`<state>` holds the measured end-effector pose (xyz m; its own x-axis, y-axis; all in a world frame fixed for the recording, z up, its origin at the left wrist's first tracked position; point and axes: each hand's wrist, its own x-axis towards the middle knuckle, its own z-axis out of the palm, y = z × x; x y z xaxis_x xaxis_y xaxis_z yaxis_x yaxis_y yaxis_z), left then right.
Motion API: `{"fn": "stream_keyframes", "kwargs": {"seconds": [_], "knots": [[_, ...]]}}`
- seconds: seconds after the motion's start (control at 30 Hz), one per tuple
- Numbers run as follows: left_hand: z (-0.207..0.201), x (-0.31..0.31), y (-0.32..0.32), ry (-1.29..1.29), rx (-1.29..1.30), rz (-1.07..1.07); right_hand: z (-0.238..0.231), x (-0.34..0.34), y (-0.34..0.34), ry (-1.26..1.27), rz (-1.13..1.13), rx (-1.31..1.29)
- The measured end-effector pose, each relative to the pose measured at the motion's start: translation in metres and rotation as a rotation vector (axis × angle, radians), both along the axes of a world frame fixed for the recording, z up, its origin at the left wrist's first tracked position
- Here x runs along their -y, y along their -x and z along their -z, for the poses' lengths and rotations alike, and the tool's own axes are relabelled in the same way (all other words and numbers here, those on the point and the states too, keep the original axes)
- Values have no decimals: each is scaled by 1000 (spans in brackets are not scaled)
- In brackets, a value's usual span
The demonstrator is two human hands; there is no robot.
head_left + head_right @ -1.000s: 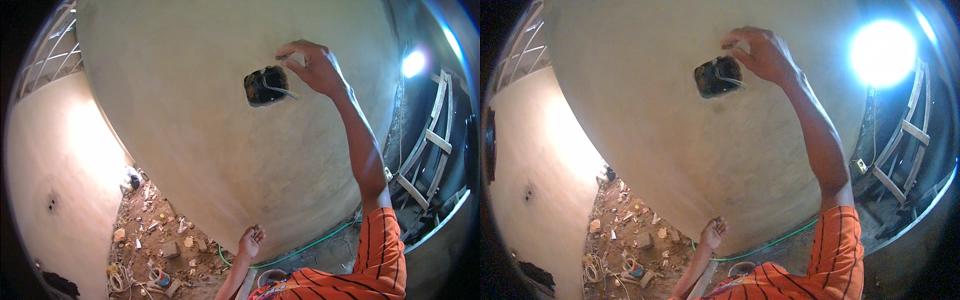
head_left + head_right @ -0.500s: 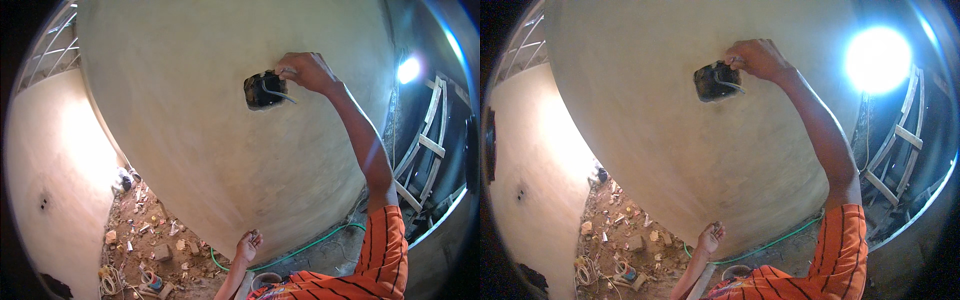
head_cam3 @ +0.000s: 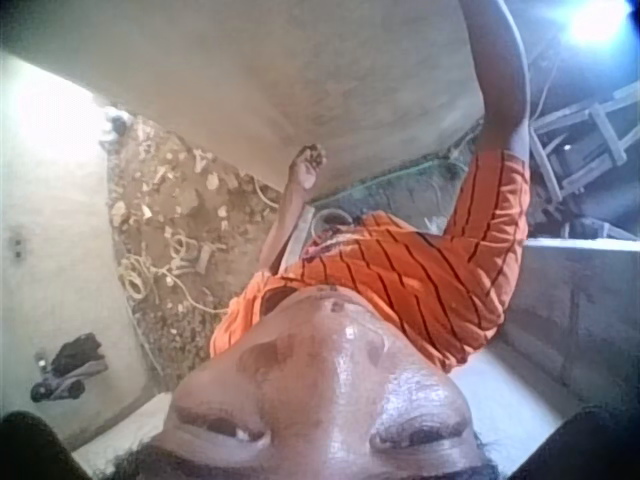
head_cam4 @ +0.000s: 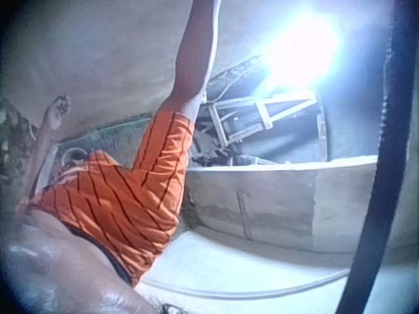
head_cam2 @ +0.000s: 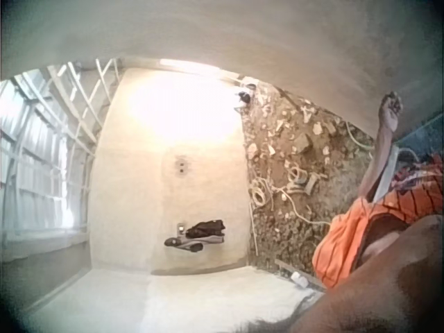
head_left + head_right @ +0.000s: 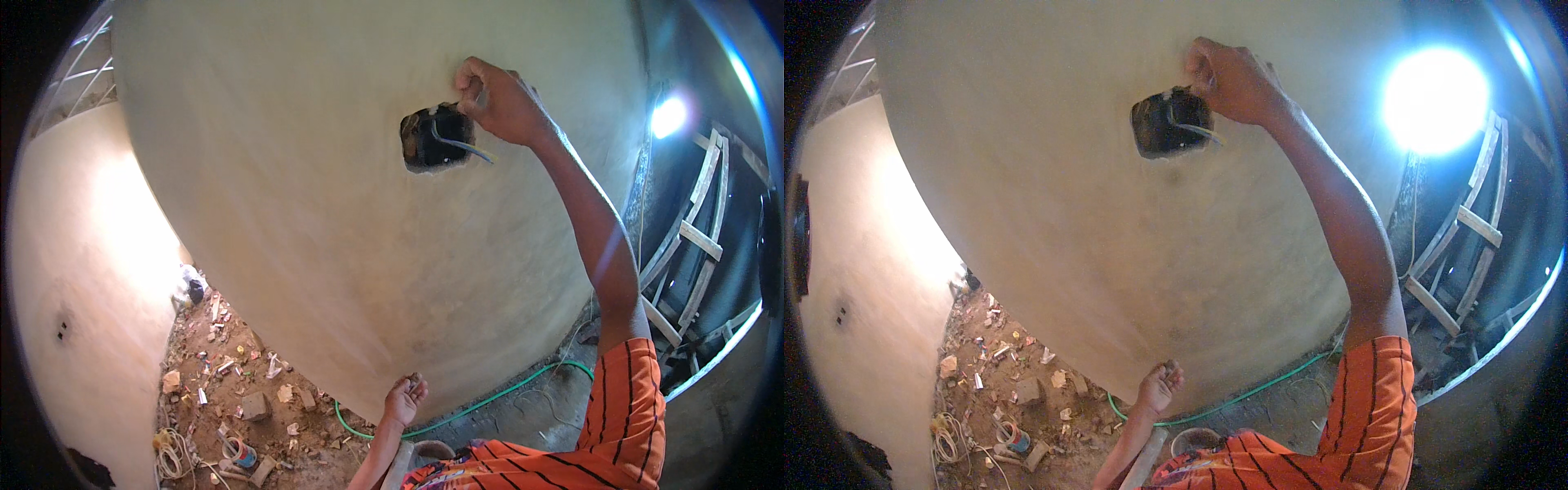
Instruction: The person uses a hammer to tap a black electrical box into a hole in a plaster wall. They repeatedly adjust the box, tap it with the hammer, and pick up small debris from the floor to place into the hole around the box.
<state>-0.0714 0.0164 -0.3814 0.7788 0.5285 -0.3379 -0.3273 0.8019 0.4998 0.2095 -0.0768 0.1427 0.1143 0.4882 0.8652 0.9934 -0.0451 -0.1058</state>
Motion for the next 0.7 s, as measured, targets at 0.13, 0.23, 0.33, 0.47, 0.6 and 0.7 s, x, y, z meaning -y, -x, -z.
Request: {"fn": "stream_keyframes", "kwargs": {"seconds": [0.13, 0.23, 0.33, 0.47, 0.6, 0.7], "knots": [[10, 3, -1, 40, 42, 14, -2, 8, 9, 2, 124, -53], [12, 5, -2, 25, 4, 47, -2, 3, 11, -23, 166, -35], [1, 12, -18, 67, -19, 59, 1, 2, 0, -38, 153, -8], [-18, 15, -17, 16, -8, 95, 17, 18, -14, -173, 24, -91], [-21, 17, -2, 51, -21, -1, 145, 49, -51, -448, 141, -432], [-2, 19, 0, 63, 43, 4, 399, 71, -93, 533, 288, -685]]}}
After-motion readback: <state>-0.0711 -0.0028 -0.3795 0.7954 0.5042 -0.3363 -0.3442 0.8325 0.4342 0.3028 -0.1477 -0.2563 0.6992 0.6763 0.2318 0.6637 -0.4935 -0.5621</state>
